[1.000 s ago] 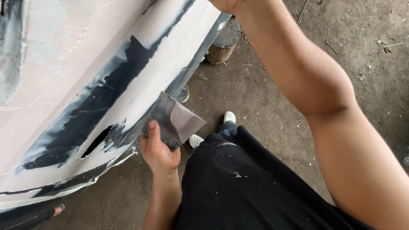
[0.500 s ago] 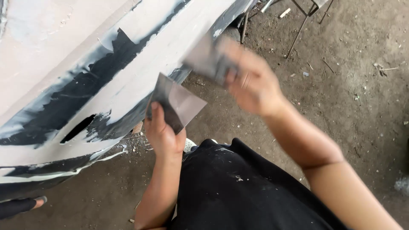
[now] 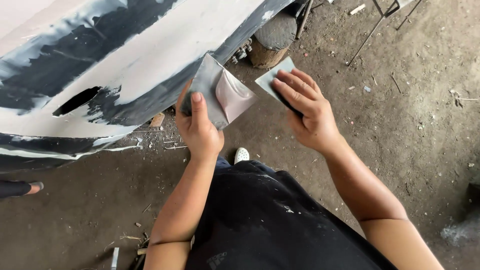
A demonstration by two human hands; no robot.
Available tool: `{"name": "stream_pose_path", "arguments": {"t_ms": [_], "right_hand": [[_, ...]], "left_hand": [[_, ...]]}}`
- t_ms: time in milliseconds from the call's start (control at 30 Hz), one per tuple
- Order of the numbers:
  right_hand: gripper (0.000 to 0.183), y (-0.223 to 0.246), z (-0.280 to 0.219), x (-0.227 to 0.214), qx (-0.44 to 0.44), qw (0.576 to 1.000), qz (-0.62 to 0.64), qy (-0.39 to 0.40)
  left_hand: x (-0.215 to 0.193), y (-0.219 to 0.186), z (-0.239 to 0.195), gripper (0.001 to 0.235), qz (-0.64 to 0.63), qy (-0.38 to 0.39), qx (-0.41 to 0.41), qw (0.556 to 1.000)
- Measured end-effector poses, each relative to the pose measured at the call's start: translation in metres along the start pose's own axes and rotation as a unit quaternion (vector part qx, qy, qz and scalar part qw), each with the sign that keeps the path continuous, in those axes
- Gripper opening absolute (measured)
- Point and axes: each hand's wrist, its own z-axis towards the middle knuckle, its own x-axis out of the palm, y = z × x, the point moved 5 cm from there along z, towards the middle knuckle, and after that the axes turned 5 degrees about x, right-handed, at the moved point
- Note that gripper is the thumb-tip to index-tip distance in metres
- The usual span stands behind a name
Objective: The person applies a substance from a can onto a metal scraper and then uses the scraper to spread and smooth a white filler on the side of a car. The person then uses a sanding block to sand the filler on the car's body.
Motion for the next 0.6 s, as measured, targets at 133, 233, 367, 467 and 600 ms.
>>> {"name": "stream_pose_path", "arguments": {"t_ms": [133,233,367,467,600], "right_hand": [[0.060,0.039,0.002,0.020,-0.101,0.988,-0.105,-0.043],[0.055,0.056,-0.001,0.051,-0.149,0.974,-0.171,-0.012],[0.059,0.020,0.009,0.099,0.047,0.977,0.193,0.072],[0.061,0.032,0.047,0.099,0.249,0.668,0.699,0.046],[0.071,0.056,0.132,0.091,0.121,0.683,0.720,0.017]], "left_hand": [[-0.008,-0.003,0.000,0.046,0.224,0.043,0.059,0.972],[-0.030,-0.013,0.016,0.047,0.144,0.033,0.055,0.987],[-0.061,-0.076,0.050,0.049,0.073,-0.075,0.112,0.988],[-0.061,-0.128,0.065,0.045,0.055,-0.014,0.177,0.983],[-0.106,-0.143,0.076,0.046,0.042,-0.063,0.098,0.992]]}}
